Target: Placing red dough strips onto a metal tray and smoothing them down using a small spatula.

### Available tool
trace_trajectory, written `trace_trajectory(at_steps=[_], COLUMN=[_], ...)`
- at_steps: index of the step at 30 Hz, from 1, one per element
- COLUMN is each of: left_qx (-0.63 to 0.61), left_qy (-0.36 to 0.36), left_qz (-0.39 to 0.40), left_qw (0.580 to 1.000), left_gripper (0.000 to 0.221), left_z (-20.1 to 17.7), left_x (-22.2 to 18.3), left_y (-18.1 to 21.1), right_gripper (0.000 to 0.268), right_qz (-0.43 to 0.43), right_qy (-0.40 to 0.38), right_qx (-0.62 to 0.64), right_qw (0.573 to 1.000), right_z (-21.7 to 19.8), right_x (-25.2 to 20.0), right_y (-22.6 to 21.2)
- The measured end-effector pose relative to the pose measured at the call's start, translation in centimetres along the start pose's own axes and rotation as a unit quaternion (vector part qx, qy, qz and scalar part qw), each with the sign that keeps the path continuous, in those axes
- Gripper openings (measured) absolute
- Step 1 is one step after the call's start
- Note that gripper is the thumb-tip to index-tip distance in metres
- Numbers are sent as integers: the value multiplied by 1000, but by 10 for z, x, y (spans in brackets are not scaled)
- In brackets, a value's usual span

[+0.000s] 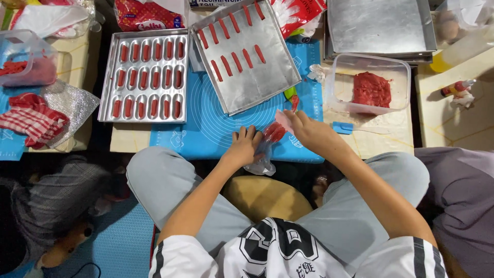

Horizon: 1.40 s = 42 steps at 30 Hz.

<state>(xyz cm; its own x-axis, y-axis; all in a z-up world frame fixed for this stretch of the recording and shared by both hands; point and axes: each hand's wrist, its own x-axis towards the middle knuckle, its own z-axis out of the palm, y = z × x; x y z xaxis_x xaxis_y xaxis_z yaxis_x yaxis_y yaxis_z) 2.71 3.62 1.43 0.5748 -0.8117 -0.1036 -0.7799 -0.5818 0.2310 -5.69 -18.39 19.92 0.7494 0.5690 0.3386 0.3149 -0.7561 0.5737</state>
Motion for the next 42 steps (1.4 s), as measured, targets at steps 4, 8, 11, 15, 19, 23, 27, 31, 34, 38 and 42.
trace_trajectory(at_steps=[4,8,11,15,19,23,27,31,34,38,42], left_qx=[-38,-270,-494,-792,-735,-755,-800,-823,-813,-798,-687], left_qy=[-22,13,-86,-90,-128,-118,-124,-151,-142,-114,-119], left_qz=[2,81,-3,-100,-122,-120,-126,-88,-114,-139,-189], left_qw=[999,959,865,595,655,634,574,540,553,575,691], left_gripper=[46,26,29,52,49,51,34,21,23,38,35], left_z=[7,9,4,36,67,40,75,62,44,18,36], left_x=[0,-4,0,-6,1,0,9,14,12,9,8], left_y=[2,-3,4,20,14,29,29,38,45,57,53], right_gripper=[27,21,23,22,21,21,32,32,31,25,15], right_qz=[15,29,28,32,15,-18,-20,-39,-39,-30,-33], right_qy=[-82,-179,-209,-235,-243,-235,-279,-282,-269,-218,-168], right_qx=[110,162,212,220,211,163,219,219,236,233,163], right_qw=[990,970,954,946,947,958,935,933,933,947,972], right_z=[61,72,89,74,59,33,41,63,64,78,95], right_x=[-28,-39,-49,-43,-32,-18,-18,-18,-11,-21,-34], right_y=[-25,-28,-30,-25,-16,-27,-36,-44,-50,-59,-79])
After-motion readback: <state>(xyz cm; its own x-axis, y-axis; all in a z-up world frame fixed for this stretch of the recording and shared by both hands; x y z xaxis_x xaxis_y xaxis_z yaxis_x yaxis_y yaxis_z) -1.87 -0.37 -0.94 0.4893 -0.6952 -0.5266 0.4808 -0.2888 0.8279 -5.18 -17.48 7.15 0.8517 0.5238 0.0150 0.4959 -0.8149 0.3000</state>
